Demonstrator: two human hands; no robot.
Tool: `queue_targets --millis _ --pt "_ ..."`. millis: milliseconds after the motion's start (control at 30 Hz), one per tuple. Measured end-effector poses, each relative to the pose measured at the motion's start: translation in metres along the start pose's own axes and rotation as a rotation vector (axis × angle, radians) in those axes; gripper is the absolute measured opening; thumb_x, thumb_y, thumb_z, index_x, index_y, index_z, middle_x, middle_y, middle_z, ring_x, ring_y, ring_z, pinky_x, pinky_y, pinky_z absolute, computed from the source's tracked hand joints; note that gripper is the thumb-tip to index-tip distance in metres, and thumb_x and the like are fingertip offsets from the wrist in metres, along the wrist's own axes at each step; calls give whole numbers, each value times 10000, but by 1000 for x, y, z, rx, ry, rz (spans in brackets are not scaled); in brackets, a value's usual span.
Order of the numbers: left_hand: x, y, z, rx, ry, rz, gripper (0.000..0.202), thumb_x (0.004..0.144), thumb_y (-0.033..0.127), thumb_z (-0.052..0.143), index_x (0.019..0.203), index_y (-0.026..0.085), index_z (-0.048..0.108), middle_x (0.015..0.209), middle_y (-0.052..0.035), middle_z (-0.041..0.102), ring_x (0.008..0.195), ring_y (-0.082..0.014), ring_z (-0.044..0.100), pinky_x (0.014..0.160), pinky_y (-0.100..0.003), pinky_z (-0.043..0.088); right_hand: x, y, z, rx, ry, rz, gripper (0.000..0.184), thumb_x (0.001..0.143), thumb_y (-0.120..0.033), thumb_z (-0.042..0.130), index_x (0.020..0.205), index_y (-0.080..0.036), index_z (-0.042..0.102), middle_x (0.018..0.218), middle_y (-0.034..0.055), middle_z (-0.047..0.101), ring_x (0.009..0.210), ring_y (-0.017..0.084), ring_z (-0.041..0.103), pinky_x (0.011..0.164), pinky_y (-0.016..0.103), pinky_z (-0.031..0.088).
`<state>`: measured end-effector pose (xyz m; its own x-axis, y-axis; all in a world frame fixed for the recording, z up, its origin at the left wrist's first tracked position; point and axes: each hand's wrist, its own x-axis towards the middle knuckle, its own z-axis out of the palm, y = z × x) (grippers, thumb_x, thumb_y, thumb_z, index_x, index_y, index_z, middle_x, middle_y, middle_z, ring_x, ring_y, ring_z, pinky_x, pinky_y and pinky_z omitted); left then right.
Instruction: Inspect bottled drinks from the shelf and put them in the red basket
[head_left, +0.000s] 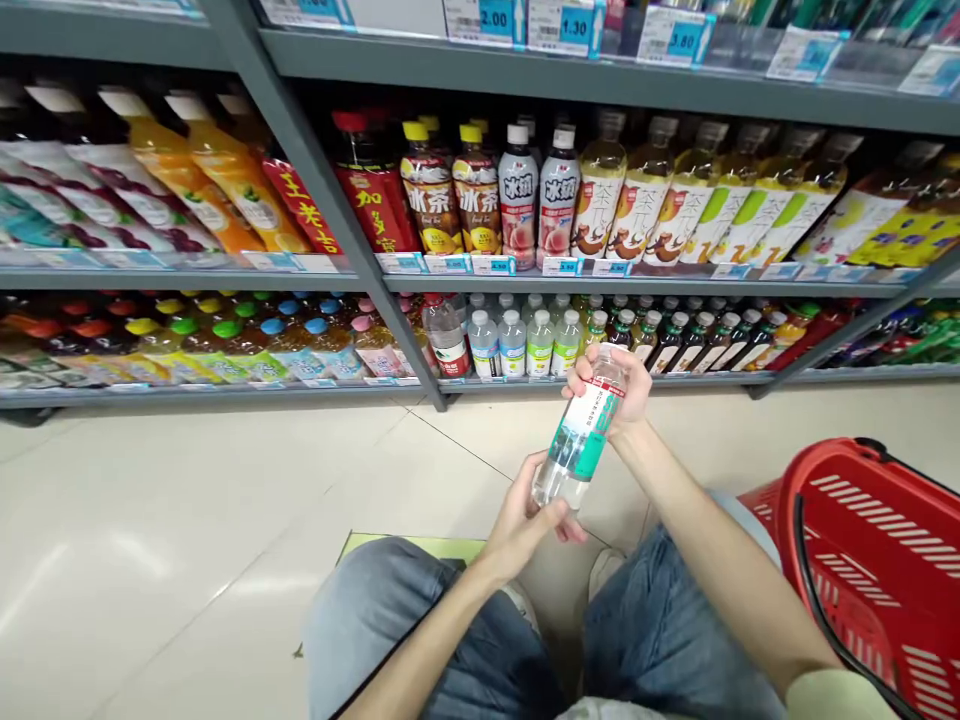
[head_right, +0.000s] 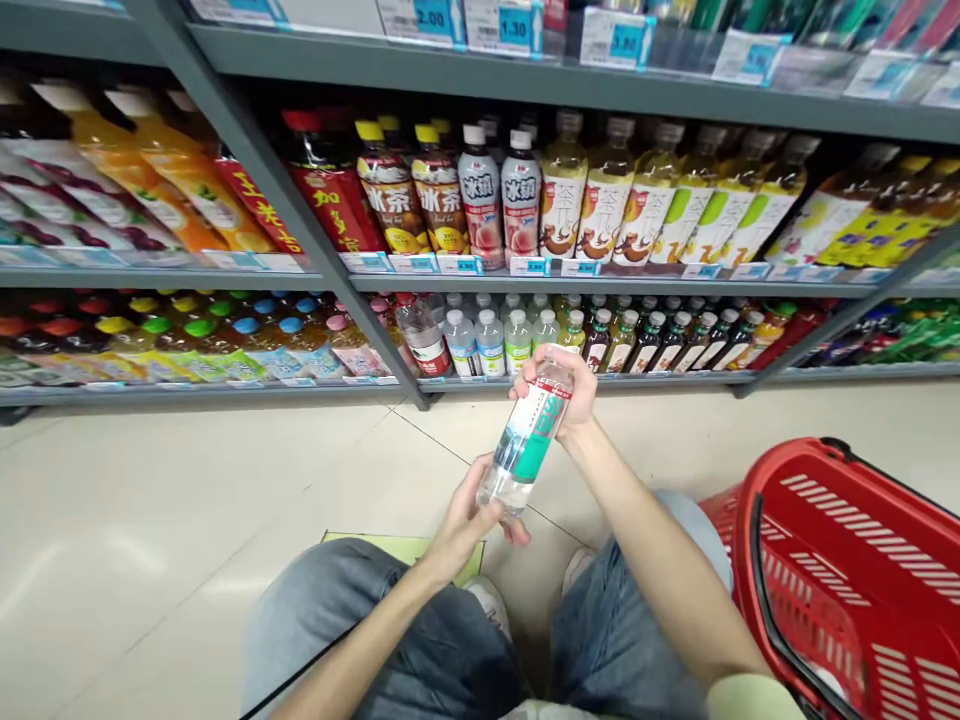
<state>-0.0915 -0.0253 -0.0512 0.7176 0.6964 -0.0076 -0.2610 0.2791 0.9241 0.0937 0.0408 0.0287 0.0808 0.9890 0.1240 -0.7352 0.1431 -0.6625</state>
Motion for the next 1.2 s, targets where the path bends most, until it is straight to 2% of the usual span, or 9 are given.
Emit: queue_targets --millis 133,233,367,533,633,733,933,1067,1200 --pt "5 0 -2 -208 -137 -171 736 919 732 378 1273 94 477 598 -91 713 457 -226 656 479 -295 512 -4 -1 -2 23 22 3 226 750 -437 600 739 -223 527 592 -37 536 488 123 520 515 273 526" --pt "5 -4 -3 -296 -194 -265 814 896 786 296 1083 54 600 654 -166 721 545 -251 697 491 -290 513 -6 1 -2 -20 -24 42 255 744 -468 603 758 -219 548 596 -32 547 487 128 529 512 277 527" --pt "1 -2 -2 -213 -309 -259 661 858 671 581 1242 139 509 943 -188 757 758 -297 747 497 -272 511 -6 1 0 -57 -26 91 309 782 -525 565 782 -217 561 586 -32 554 472 130 526 494 272 517" --pt "-3 1 8 -61 -196 -163 565 751 417 827 1186 170 565 1189 -179 677 907 -254 710 678 -291 534 -4 5 6 -68 82 261 280 798 -481 602 801 -204 568 619 -7 615 502 146 583 516 283 532" --pt "-2 -6 11 10 -100 -122 382 739 393 838 944 129 653 929 -98 680 814 -194 662 732 -294 511 0 13 4 -98 301 419 239 781 -417 653 788 -200 554 641 12 649 526 164 628 548 299 560" --pt "-1 -12 10 46 -21 -112 373 724 430 839 788 125 634 718 -33 600 652 -138 571 606 -253 442 3 19 1 -115 406 480 217 796 -398 642 778 -206 542 633 18 655 526 174 636 524 301 560" --pt "0 -8 8 56 -46 -130 418 681 453 863 818 133 631 718 -35 600 660 -148 560 619 -261 433 3 15 4 -130 352 462 194 800 -378 641 773 -207 554 630 19 656 526 180 638 529 314 571" --pt "-1 -8 9 -228 -219 -124 704 717 782 647 953 119 656 897 -131 657 714 -242 649 593 -331 503 1 12 4 -120 323 476 201 790 -387 657 787 -211 559 640 18 659 531 178 640 533 312 577" --pt "1 -9 11 -317 -84 -123 608 869 701 513 929 110 642 849 -123 658 669 -225 647 573 -325 511 2 14 0 -120 332 444 197 799 -385 646 791 -206 565 661 24 669 547 179 646 537 316 582"
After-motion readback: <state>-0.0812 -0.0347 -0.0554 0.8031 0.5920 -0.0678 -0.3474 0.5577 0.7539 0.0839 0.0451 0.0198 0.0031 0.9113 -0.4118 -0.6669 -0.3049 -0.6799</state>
